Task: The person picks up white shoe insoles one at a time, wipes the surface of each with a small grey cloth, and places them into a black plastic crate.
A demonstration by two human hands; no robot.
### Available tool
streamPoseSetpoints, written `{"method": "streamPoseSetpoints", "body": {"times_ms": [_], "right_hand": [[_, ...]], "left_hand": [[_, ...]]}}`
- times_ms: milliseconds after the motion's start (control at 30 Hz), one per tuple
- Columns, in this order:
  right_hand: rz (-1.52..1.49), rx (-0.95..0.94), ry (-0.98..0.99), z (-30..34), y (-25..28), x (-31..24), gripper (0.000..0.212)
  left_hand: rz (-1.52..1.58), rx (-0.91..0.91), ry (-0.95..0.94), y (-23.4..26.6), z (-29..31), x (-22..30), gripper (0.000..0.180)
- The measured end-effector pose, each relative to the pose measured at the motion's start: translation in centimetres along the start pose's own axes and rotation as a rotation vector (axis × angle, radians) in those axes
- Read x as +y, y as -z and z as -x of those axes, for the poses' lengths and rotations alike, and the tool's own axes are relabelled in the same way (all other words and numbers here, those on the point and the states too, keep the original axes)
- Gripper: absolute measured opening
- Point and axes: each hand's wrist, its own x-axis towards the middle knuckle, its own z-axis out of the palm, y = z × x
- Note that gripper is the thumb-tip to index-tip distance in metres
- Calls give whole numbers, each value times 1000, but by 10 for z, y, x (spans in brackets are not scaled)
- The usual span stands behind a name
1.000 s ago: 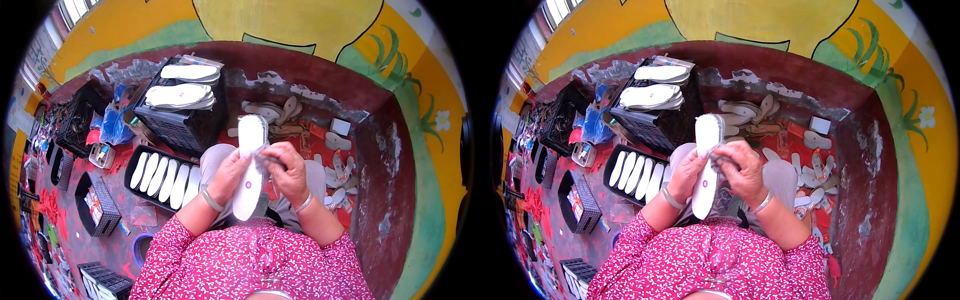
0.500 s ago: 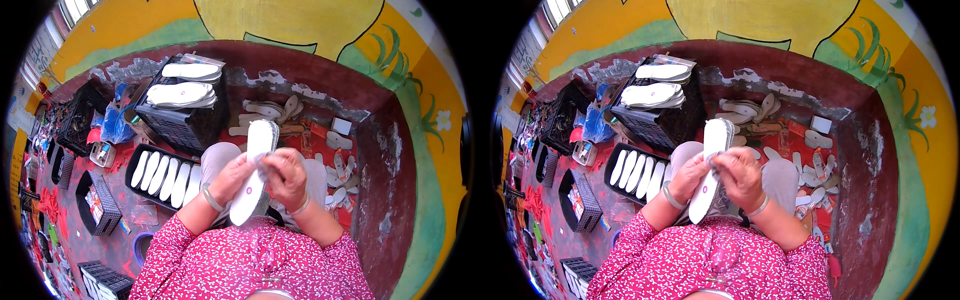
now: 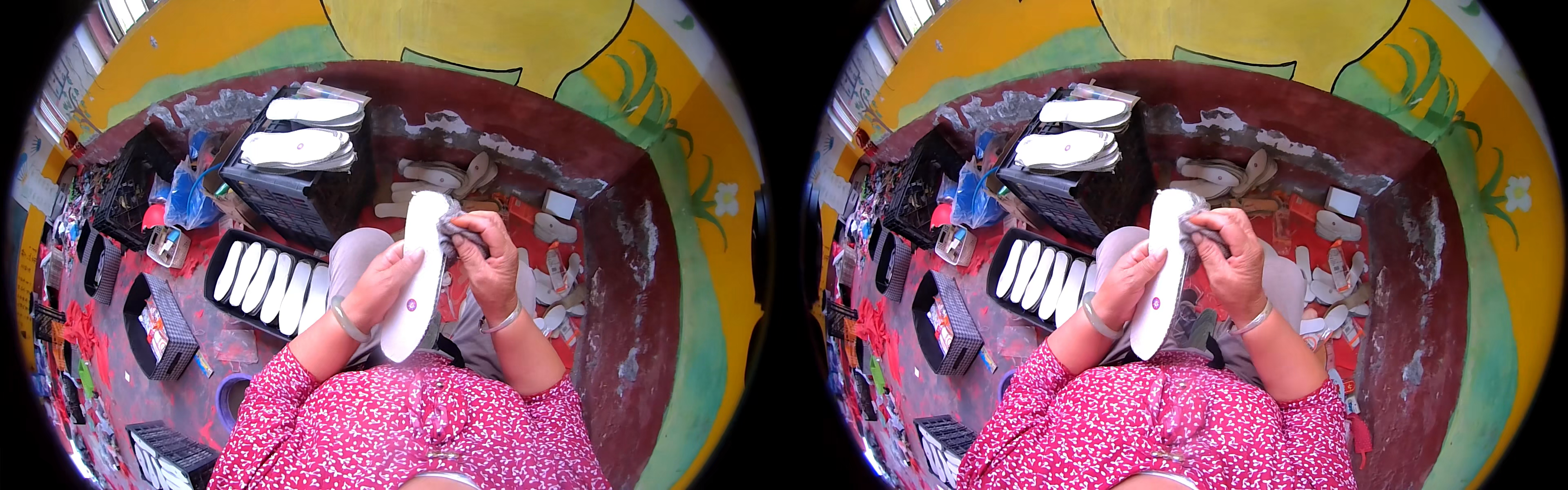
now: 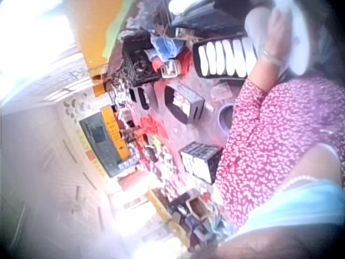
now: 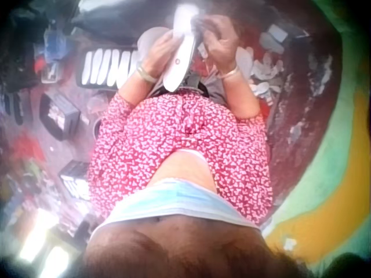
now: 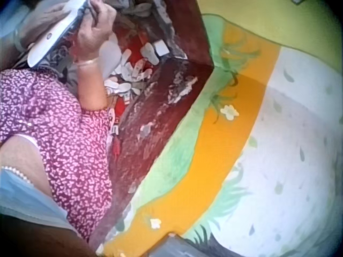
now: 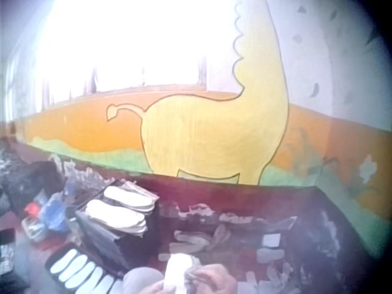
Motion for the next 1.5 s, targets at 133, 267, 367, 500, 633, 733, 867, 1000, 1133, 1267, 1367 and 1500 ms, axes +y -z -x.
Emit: {"method": "streamPoseSetpoints", "body": {"times_ms": [133, 267, 367, 500, 633, 733, 867, 1000, 1133, 1267, 1367, 1500], "right_hand": [[-53, -131, -2, 6, -7, -12, 21], [-48, -202, -12, 19, -11, -22, 22], [-55, -296, -2, 26, -10, -26, 22], [-26, -392, 97, 42, -15, -27, 22], [-96, -501, 40, 50, -17, -21, 23], [-291, -479, -211, 43, 0, -24, 20], [-862, -146, -600, 42, 27, 4, 25], [-1085, 165, -694, 25, 40, 16, 30], [-1113, 258, -741, 25, 43, 31, 30], [-1087, 199, -733, 25, 31, 24, 30], [-1062, 113, -744, 23, 22, 13, 34], [-968, -6, -733, 23, 24, 8, 40]], "left_hand": [[52, 56, -94, 7, -10, -1, 29], [102, 167, -160, 9, -17, 2, 24], [156, 210, -192, 8, -19, 6, 23], [265, 118, -280, 30, -22, 13, 24], [353, 269, -351, 27, -21, 22, 21], [275, 274, -391, 32, -21, 26, 21], [-71, 221, -402, 40, -13, 27, 24], [-328, 57, -349, 45, 2, 11, 36], [-631, -38, -442, 36, 11, -3, 53], [-940, -92, -411, 30, 16, -3, 64], [-1148, -113, -520, 24, 16, -7, 69], [-1261, -83, -411, 23, 19, -13, 71]]}}
